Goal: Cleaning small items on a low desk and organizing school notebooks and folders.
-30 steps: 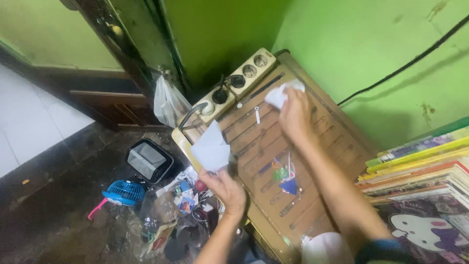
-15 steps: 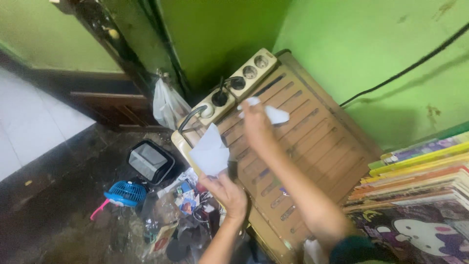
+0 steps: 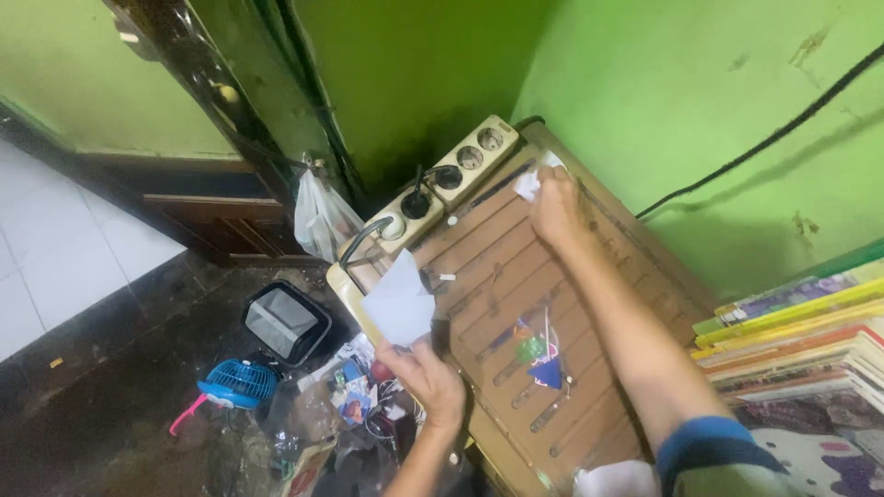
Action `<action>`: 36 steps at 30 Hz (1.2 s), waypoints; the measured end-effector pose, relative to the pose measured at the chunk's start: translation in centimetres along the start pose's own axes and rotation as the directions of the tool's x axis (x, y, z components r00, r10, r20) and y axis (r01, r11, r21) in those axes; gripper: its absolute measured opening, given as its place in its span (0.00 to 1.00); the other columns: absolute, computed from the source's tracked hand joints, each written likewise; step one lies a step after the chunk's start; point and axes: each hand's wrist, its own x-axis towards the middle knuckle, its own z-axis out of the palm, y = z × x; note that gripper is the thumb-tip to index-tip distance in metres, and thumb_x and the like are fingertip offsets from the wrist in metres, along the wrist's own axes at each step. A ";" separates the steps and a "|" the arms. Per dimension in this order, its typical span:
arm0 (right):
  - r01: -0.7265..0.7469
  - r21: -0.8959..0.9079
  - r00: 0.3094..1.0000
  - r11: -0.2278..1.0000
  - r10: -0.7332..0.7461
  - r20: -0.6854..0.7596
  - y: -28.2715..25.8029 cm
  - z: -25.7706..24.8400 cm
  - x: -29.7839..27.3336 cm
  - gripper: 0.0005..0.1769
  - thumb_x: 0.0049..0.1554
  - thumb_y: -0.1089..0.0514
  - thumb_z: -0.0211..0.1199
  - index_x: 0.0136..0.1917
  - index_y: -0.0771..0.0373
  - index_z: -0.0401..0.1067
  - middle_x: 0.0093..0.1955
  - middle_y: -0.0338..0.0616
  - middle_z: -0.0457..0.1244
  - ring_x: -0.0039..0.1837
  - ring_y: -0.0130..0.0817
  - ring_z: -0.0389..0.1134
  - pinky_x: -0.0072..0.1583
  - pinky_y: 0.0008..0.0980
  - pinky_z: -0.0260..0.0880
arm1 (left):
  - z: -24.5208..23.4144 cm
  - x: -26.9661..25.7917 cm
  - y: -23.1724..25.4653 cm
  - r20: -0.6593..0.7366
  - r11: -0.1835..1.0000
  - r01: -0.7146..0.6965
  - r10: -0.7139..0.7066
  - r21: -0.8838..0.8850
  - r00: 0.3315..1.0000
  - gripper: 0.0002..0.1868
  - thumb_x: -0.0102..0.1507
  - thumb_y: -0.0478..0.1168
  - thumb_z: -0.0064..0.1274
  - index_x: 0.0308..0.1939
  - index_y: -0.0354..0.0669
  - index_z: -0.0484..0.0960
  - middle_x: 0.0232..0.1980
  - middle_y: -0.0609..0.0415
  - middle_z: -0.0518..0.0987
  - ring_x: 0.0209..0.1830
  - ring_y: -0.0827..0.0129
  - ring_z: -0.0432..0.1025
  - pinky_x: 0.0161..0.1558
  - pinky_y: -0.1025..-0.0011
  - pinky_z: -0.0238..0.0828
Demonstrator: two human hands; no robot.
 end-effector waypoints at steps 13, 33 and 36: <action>0.126 -0.164 0.990 0.978 -0.113 0.088 -1.6 3.5 -2.2 0.08 0.49 0.67 0.61 0.42 0.68 0.79 0.42 0.63 0.69 0.54 0.55 0.69 0.71 0.49 0.65 | 0.2 -0.1 -0.4 -0.018 1.000 0.014 -0.015 -0.016 1.000 0.18 0.70 0.29 0.36 0.64 0.33 0.55 0.61 0.41 0.67 0.60 0.62 0.64 0.64 0.65 0.60; -0.015 -0.333 0.998 0.943 -0.005 -0.058 2.9 -2.1 -2.5 0.09 0.52 0.64 0.65 0.46 0.70 0.79 0.52 0.58 0.67 0.59 0.53 0.65 0.60 0.51 0.67 | 0.3 0.3 0.4 -0.018 0.999 0.027 -0.027 0.017 0.999 0.14 0.71 0.32 0.38 0.60 0.34 0.60 0.59 0.42 0.71 0.57 0.62 0.67 0.60 0.65 0.63; -0.015 -0.467 1.000 0.884 0.019 0.005 4.5 1.2 -2.0 0.19 0.47 0.67 0.62 0.52 0.72 0.79 0.53 0.61 0.67 0.56 0.50 0.66 0.56 0.53 0.67 | 0.5 0.4 0.1 -0.018 1.000 0.011 -0.011 0.003 1.000 0.14 0.71 0.32 0.37 0.61 0.34 0.59 0.60 0.42 0.70 0.59 0.62 0.66 0.62 0.65 0.62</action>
